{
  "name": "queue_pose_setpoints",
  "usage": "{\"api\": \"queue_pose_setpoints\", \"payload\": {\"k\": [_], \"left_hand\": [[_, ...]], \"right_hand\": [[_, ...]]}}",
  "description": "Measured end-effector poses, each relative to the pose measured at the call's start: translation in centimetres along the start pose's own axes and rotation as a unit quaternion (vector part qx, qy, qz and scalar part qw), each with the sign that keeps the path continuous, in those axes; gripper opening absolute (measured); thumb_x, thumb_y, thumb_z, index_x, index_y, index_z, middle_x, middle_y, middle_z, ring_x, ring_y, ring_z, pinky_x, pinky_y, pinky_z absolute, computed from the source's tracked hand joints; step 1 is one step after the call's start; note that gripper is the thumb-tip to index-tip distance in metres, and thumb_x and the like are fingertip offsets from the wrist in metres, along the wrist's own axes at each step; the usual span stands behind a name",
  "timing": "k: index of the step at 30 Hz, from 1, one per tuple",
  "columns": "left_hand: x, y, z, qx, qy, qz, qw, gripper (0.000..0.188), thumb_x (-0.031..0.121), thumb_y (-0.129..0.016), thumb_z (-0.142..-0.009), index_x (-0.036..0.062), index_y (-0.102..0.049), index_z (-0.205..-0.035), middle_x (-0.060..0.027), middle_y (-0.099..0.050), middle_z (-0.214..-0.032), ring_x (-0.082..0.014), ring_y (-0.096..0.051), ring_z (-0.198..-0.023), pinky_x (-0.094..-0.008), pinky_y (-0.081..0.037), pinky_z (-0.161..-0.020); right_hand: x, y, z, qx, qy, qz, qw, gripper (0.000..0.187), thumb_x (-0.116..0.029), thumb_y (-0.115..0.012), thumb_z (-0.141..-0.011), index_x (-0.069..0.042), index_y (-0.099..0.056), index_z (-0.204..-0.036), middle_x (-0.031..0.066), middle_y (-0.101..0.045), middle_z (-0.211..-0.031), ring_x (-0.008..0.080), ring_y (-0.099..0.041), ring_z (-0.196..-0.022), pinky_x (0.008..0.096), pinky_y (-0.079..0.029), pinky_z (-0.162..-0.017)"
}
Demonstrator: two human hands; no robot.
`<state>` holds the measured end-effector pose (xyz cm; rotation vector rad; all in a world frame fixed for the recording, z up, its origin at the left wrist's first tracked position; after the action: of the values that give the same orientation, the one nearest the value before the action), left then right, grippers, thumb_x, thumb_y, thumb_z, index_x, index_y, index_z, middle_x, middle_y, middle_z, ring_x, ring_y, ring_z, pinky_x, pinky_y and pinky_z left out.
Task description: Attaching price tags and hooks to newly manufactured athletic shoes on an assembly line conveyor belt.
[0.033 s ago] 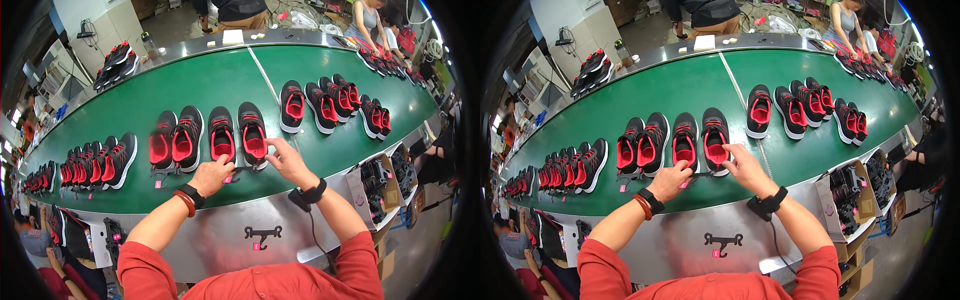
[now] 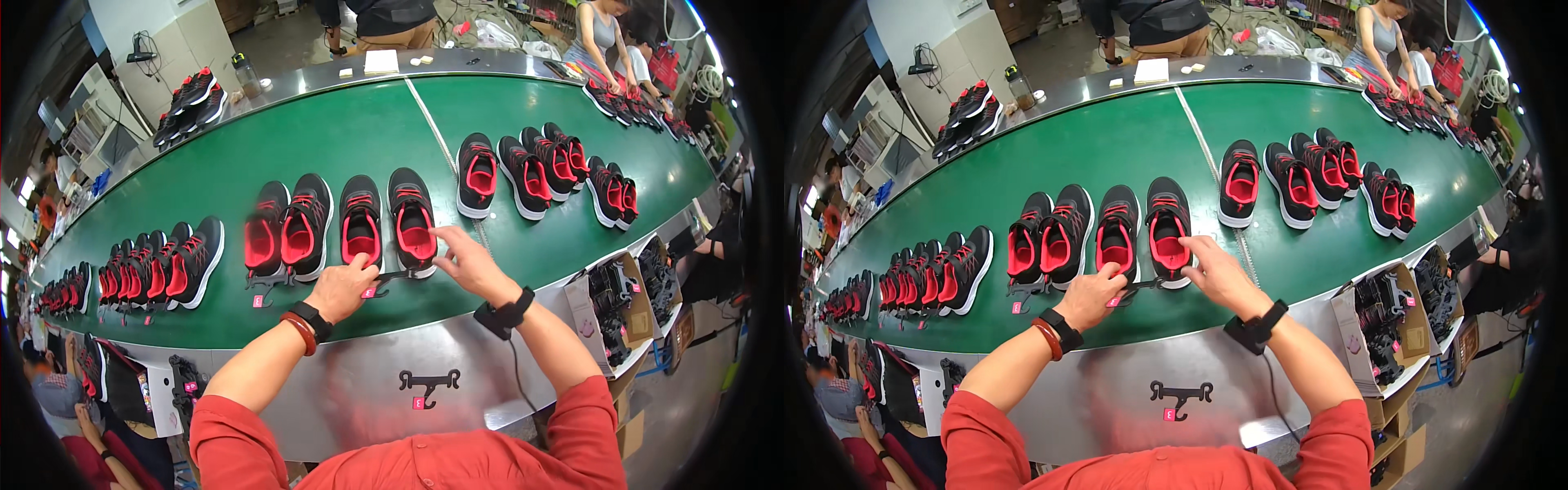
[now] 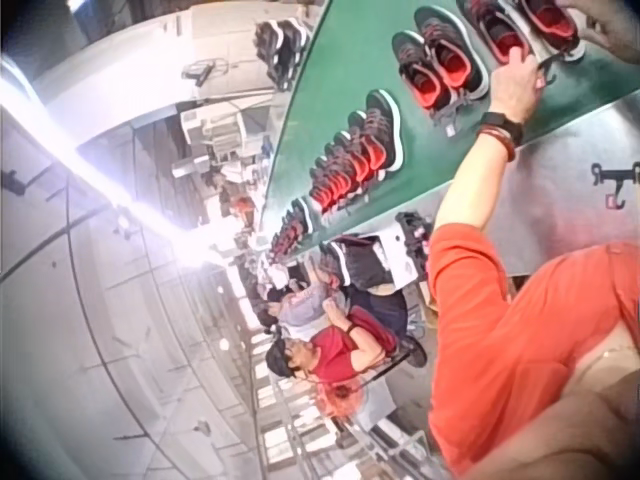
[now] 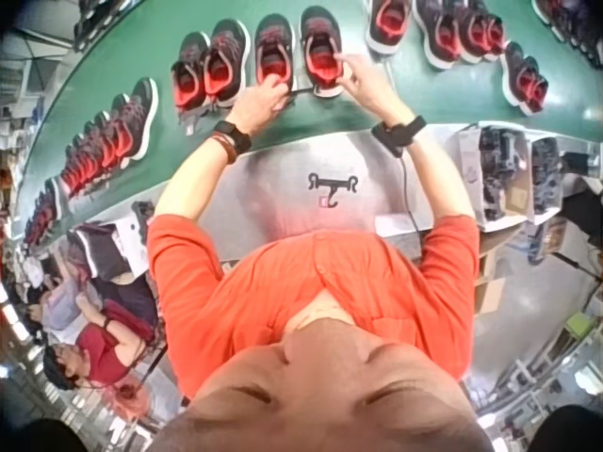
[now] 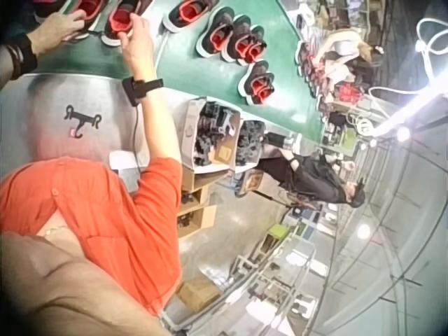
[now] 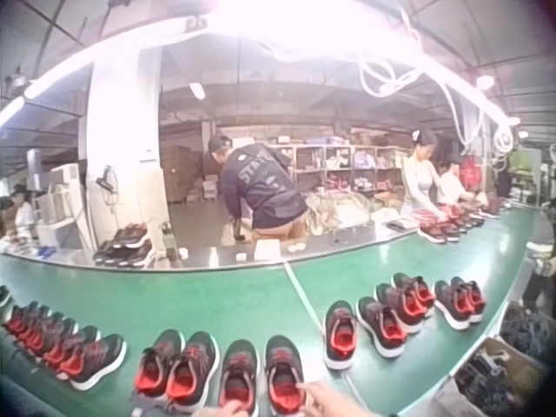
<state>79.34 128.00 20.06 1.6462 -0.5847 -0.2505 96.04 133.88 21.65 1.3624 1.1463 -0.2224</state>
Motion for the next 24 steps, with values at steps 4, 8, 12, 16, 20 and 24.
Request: {"api": "queue_pose_setpoints", "payload": {"k": [4, 8, 12, 16, 20, 24], "left_hand": [[-1.9, -1.1, 1.7, -0.06, 0.102, 0.016, 0.993, 0.016, 0.013, -0.059, -0.088, 0.0101, -0.054, -0.102, -0.0165, -0.054, -0.104, -0.0382, -0.064, -0.071, -0.0473, -0.052, -0.062], [-1.7, -1.3, 0.9, -0.058, 0.135, 0.064, 0.987, 0.035, 0.005, -0.052, -0.085, 0.0128, -0.056, -0.118, -0.021, -0.055, -0.098, -0.0418, -0.063, -0.077, -0.0489, -0.052, -0.07], [-2.6, -1.8, 1.3, -0.088, 0.167, 0.08, 0.979, 0.034, 0.004, -0.048, -0.085, 0.0104, -0.061, -0.116, -0.024, -0.059, -0.099, -0.0415, -0.063, -0.085, -0.0498, -0.05, -0.079], [-3.0, -1.8, 1.5, -0.088, 0.18, 0.092, 0.975, 0.034, 0.003, -0.048, -0.084, 0.0082, -0.063, -0.114, -0.0235, -0.061, -0.101, -0.041, -0.062, -0.09, -0.0488, -0.049, -0.082], [-3.2, -1.9, 1.4, -0.078, 0.174, 0.094, 0.977, 0.032, 0.003, -0.048, -0.084, 0.0074, -0.065, -0.112, -0.0226, -0.062, -0.098, -0.0407, -0.063, -0.089, -0.0487, -0.049, -0.081], [-3.8, -1.9, 1.8, -0.07, 0.178, 0.088, 0.978, 0.029, 0.004, -0.05, -0.085, 0.007, -0.066, -0.108, -0.0221, -0.062, -0.095, -0.0404, -0.063, -0.088, -0.0486, -0.05, -0.079]], "right_hand": [[0.2, -3.3, -0.8, -0.101, 0.078, 0.128, 0.984, 0.044, -0.018, -0.07, -0.082, -0.006, -0.055, -0.122, 0.0131, -0.054, -0.126, 0.0326, -0.06, -0.103, 0.0416, -0.05, -0.087], [0.4, -5.1, -1.3, -0.095, 0.161, 0.186, 0.965, 0.03, -0.026, -0.071, -0.08, -0.006, -0.058, -0.098, 0.0097, -0.059, -0.099, 0.0328, -0.059, -0.09, 0.0436, -0.049, -0.077], [-2.1, -5.7, -2.0, -0.068, 0.216, 0.237, 0.945, 0.029, -0.033, -0.071, -0.08, -0.01, -0.056, -0.09, 0.0076, -0.057, -0.088, 0.0298, -0.057, -0.086, 0.0425, -0.046, -0.074], [-3.1, -5.6, -2.2, -0.069, 0.238, 0.261, 0.933, 0.028, -0.035, -0.07, -0.08, -0.012, -0.058, -0.09, 0.0065, -0.057, -0.088, 0.0276, -0.056, -0.087, 0.0406, -0.044, -0.076], [-2.8, -5.4, -1.9, -0.069, 0.268, 0.275, 0.921, 0.028, -0.037, -0.071, -0.079, -0.013, -0.059, -0.088, 0.0051, -0.056, -0.087, 0.026, -0.055, -0.087, 0.0392, -0.044, -0.075], [-3.7, -6.9, -2.0, -0.089, 0.279, 0.331, 0.897, 0.029, -0.038, -0.072, -0.077, -0.015, -0.059, -0.087, 0.0037, -0.056, -0.087, 0.0235, -0.055, -0.087, 0.0378, -0.043, -0.074]]}}
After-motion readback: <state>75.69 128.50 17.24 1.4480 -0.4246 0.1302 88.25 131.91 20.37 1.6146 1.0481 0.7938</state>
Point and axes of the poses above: each hand's wrist, its own z-axis away from the middle knuckle, its own y-axis out of the back of the hand, x = y × z, the point moved 10 cm from there along -z, towards the middle knuckle
